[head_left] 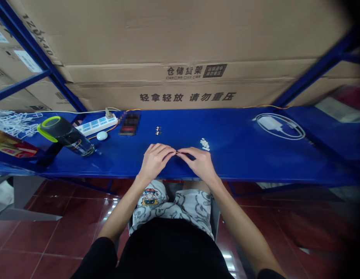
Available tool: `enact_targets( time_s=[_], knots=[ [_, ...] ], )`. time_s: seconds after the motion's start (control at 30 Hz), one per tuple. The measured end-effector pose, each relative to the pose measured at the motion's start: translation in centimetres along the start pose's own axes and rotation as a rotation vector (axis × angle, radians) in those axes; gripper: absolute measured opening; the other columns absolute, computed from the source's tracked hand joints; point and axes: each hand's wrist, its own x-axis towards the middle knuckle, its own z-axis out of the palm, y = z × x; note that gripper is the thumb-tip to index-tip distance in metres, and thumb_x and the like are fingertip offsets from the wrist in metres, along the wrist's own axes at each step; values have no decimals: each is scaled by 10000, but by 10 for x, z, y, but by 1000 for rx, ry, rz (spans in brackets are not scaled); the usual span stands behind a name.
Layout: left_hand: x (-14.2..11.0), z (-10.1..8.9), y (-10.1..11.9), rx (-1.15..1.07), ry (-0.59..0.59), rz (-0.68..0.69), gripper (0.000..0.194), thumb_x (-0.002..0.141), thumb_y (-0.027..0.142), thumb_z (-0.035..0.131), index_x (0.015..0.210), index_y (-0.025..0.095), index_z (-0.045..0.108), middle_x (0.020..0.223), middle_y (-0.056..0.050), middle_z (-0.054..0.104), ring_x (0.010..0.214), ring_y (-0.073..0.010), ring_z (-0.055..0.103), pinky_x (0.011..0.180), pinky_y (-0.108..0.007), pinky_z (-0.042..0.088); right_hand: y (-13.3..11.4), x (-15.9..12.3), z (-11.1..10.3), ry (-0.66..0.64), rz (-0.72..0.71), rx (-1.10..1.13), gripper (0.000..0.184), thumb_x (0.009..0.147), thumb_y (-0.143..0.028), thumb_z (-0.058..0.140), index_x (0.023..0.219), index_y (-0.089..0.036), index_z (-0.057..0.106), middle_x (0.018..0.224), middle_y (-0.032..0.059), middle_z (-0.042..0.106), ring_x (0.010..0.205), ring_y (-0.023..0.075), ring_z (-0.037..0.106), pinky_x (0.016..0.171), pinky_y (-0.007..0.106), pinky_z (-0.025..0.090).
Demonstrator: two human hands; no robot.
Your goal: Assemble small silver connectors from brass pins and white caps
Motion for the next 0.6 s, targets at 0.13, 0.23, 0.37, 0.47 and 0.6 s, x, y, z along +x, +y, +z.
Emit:
enact_targets(
  time_s=[0.13, 0.23, 0.37, 0.47, 0.6],
  knots=[
    [0, 1, -1, 3, -13, -14, 195, 1057, 308, 562, 1031, 213, 730, 1039, -38, 779, 938, -187, 683, 817, -345, 452, -1, 0, 0, 4, 8, 4, 113, 938, -277, 705, 973, -240, 806, 933, 44, 817, 799, 217, 773, 777, 349, 629],
    [-1, 1, -2, -4, -17, -24, 210, 1060, 321, 552, 1039, 218, 733, 1041, -42, 779, 938, -189, 683, 822, -348, 456, -1, 0, -1, 5, 18, 12, 121, 941, -282, 701, 990, -244, 805, 955, 43, 819, 825, 220, 778, 793, 350, 631],
    [-1, 2, -3, -29, 1, -27, 199, 1057, 311, 560, 1042, 217, 735, 1041, -35, 778, 937, -186, 682, 827, -350, 454, -1, -1, -2, 0, 52, 55, 119, 939, -288, 700, 998, -260, 799, 982, 32, 818, 867, 224, 781, 828, 356, 631],
    [-1, 2, -3, -35, 1, -34, 190, 1052, 316, 570, 1042, 223, 735, 1046, -33, 778, 940, -188, 684, 829, -354, 455, -1, 0, -3, 8, 104, 84, 115, 922, -317, 720, 996, -265, 791, 971, 23, 816, 859, 223, 779, 829, 359, 632],
    [-2, 2, -3, -40, 0, -42, 190, 1050, 323, 575, 1041, 226, 738, 1046, -35, 778, 942, -187, 685, 834, -355, 455, 0, 1, -5, 14, 152, 102, 108, 889, -357, 756, 926, -260, 787, 912, 15, 814, 815, 221, 773, 801, 348, 625]
  ],
)
